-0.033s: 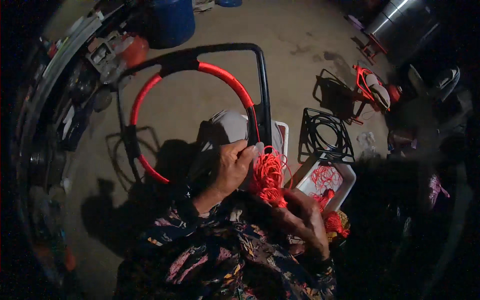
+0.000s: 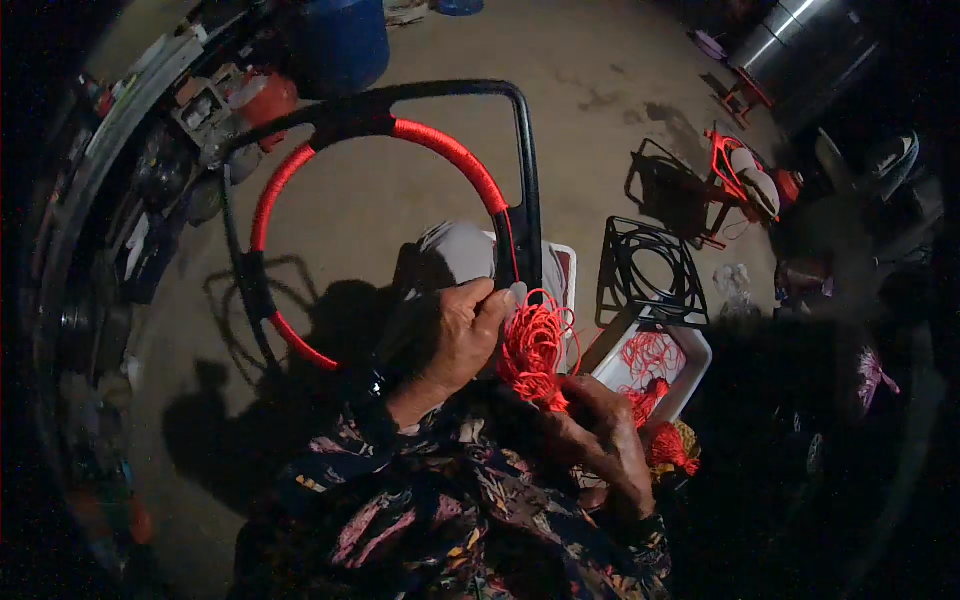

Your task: Wrapping a red decorative cord around a circular black frame for furniture manufacturing.

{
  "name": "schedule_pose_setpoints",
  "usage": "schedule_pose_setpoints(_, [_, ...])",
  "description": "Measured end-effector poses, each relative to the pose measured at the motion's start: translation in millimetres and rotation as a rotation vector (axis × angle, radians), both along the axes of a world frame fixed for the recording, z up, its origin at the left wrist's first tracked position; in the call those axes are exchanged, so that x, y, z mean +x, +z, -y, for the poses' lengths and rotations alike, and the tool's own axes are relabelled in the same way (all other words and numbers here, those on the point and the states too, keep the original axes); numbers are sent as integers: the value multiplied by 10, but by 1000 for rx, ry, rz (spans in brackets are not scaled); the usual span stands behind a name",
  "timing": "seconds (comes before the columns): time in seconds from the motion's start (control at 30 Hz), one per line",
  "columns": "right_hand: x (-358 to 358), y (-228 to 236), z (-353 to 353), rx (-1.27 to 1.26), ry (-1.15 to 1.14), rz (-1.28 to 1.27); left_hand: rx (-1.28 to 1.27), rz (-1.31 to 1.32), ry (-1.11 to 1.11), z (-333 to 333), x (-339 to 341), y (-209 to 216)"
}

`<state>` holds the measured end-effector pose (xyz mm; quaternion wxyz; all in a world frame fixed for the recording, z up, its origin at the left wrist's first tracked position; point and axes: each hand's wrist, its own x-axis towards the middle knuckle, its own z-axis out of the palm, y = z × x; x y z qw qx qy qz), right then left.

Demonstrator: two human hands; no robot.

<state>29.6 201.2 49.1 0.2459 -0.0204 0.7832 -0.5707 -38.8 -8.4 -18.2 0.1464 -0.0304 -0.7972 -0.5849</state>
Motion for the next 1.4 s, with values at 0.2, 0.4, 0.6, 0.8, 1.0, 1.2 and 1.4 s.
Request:
schedule_pose_setpoints(0.2, [-178, -246, 241, 52, 234, -380, -252, -171, 18, -44, -101, 231])
schedule_pose_setpoints(0.4, [-464, -396, 449, 169, 100, -556, -339, -168, 44, -28, -61, 246])
schedule_pose_setpoints(0.6, [-656, -558, 883, 188, -118, -205, -273, -271, 85, -121, -153, 52])
schedule_pose_setpoints(0.8, [-443, -746, 834, -151, 32, -613, -339, -180, 134, 25, -153, -112])
schedule_pose_setpoints(1.0, [-477, -921, 926, 8, -160, -427, -318, -188, 155, -47, -36, -111])
schedule_pose_setpoints(1.2, [-428, -898, 881, -146, 29, -289, -281, -148, 189, 5, 38, -253])
schedule_pose_setpoints(1.4, [-431, -646, 580, 188, 116, -577, -303, -46, 70, 9, 283, -308])
